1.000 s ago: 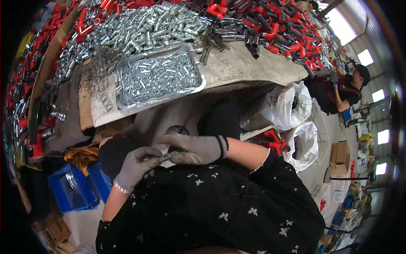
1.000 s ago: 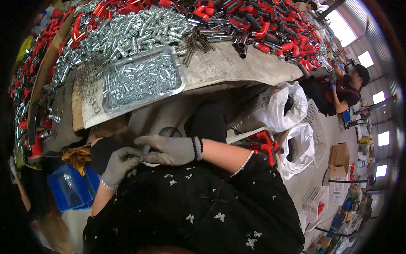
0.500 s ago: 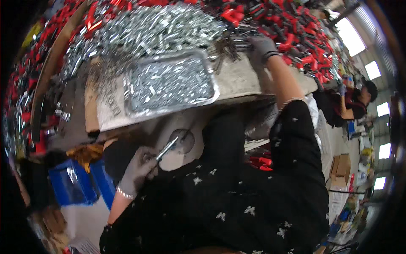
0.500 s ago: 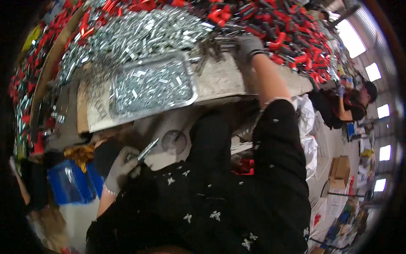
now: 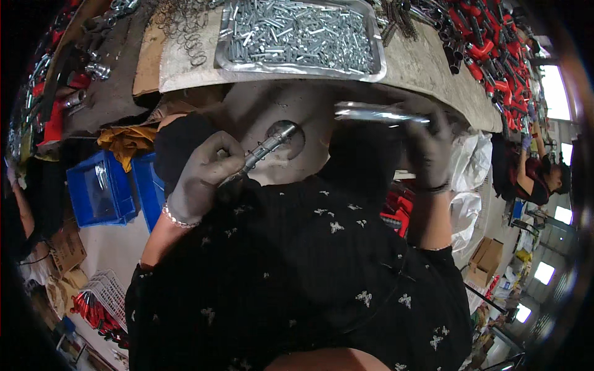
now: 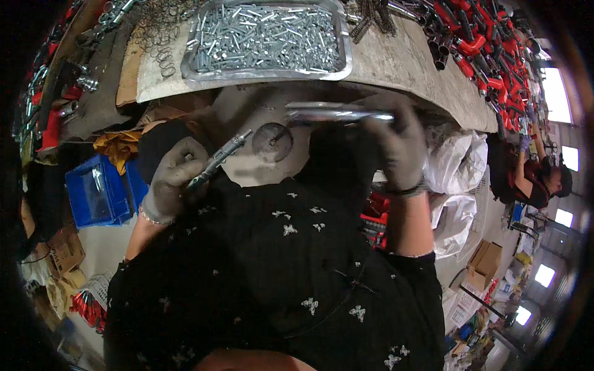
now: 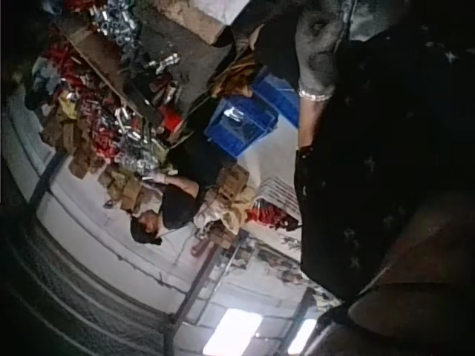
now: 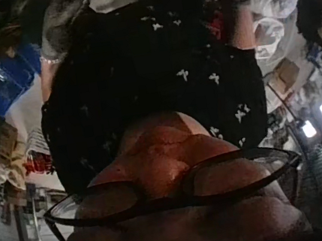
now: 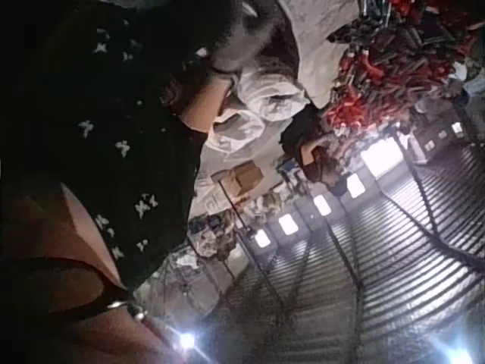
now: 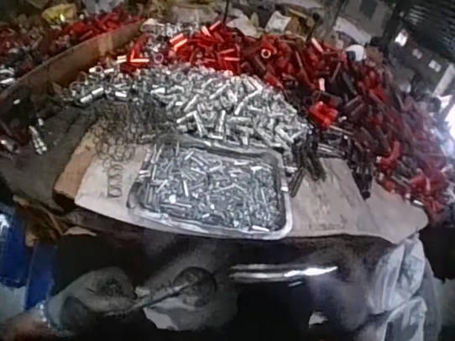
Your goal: The person assembles tools by inserting metal pins and springs into metal barrels, fitting sleeves, and attaching handles by hand.
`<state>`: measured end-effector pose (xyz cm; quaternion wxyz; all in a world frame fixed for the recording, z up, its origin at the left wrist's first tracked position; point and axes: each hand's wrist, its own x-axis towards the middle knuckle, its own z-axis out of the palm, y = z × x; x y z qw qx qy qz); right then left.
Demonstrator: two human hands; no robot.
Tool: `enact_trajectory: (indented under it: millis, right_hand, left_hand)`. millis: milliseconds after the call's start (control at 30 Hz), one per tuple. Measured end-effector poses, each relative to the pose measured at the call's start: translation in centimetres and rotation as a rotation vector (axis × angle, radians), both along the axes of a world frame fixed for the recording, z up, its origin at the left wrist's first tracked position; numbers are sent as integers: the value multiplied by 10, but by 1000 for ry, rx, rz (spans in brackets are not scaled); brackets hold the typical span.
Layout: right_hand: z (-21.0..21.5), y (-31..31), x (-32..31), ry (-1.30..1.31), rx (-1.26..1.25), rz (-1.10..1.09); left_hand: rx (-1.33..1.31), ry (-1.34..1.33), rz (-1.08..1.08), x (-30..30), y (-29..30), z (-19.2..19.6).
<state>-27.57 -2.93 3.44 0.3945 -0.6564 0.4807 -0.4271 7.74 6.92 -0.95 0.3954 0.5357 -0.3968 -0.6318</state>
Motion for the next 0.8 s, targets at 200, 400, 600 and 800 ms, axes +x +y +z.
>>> enact_trajectory:
  millis: [200,400,600,800]
  right_hand:
    - [-28,17,36,-359,549,161]
    - [-45,3,49,-231,518,319]
    - [-44,22,88,-207,580,510]
    - [-70,29,104,-254,266,589]
  left_hand:
    - [219,244,-94,-1,-1,3]
    - [576,812,-249,7,0,-45]
    - [613,696,-2,-24,1,-23]
    - [390,471,-266,-16,5,-8]
